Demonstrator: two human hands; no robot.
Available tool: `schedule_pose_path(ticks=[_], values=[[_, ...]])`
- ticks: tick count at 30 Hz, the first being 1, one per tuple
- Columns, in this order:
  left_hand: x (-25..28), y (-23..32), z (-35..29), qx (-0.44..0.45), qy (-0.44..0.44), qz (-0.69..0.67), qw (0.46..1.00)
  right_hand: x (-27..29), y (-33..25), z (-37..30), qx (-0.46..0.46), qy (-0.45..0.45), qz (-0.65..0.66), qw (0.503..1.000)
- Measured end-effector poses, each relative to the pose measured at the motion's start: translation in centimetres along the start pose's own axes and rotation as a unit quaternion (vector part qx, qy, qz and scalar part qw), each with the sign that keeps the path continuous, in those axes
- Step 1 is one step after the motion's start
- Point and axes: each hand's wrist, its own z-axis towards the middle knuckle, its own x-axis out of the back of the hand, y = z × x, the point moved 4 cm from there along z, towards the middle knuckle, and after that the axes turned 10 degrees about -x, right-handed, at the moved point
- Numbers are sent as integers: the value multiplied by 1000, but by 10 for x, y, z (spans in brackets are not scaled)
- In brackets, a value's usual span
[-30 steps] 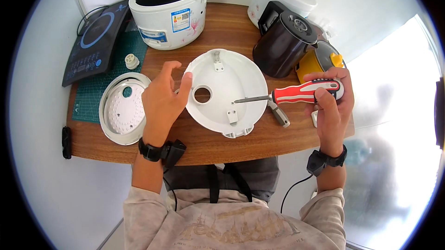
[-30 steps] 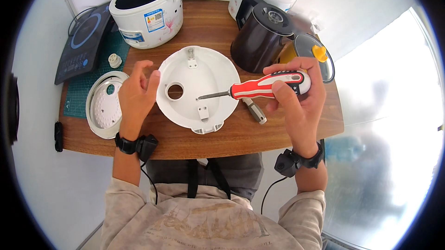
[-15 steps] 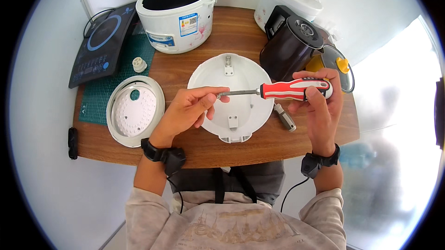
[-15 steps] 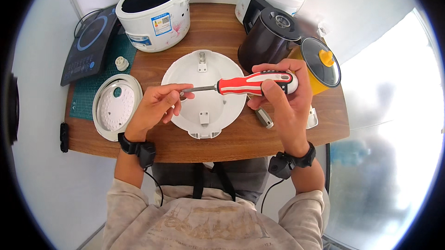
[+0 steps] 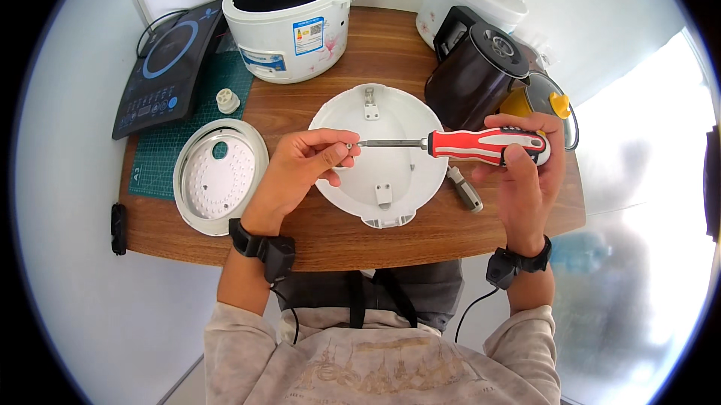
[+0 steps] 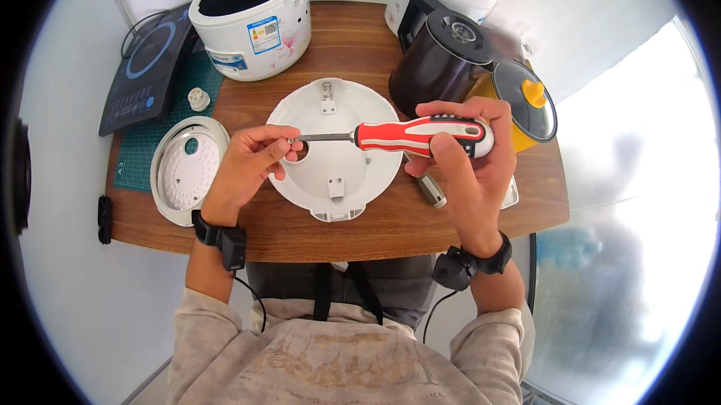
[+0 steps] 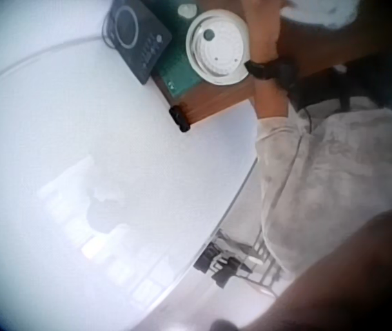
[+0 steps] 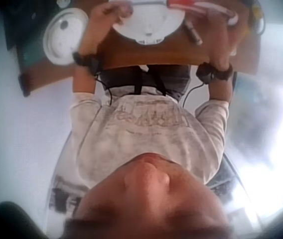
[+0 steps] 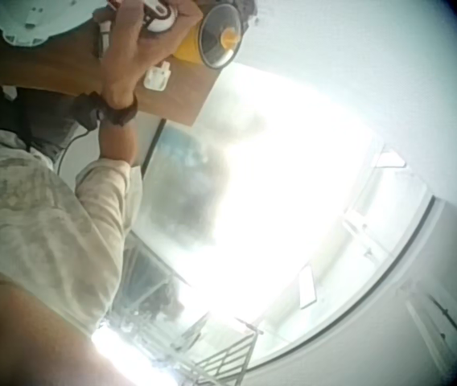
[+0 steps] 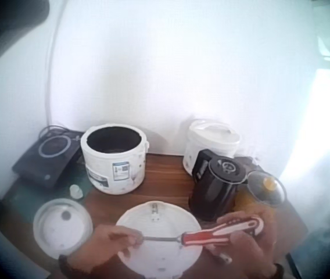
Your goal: The person assembles a white plastic appliance lid by inserting a small white cylindrical component into a central hole and securing it with screws using a screwdriver. The person then places a small circular part into the center of the lid.
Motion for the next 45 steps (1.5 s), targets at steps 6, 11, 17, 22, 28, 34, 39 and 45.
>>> schedule_pose_path(ticks=[6,11,17,22,28,34,39,45], values=[[-1,0,-1,0,-19,-44,999,2,1,1,10,-23,-21,999],[-2,0,-1,0,-20,-46,999,1,6,1,11,-42,-19,999],[1,-3,2,7,-3,-21,1000,-6,-1,-3,63,-105,-74,990],[1,0,1,-1,9,3,1000,-4,-5,-3,50,-132,-119,983],[-2,1,0,-12,-15,35,999,-3,-9,-5,11,-126,-108,986],[-11,9,-2,-21,-48,66,996,-6,-13,-8,23,-120,-98,988],[6,13,1,-81,40,31,995,0,-17,-9,14,-92,-90,992],[33,1,13,-190,197,257,927,0,-26,-11,24,-62,-177,982]])
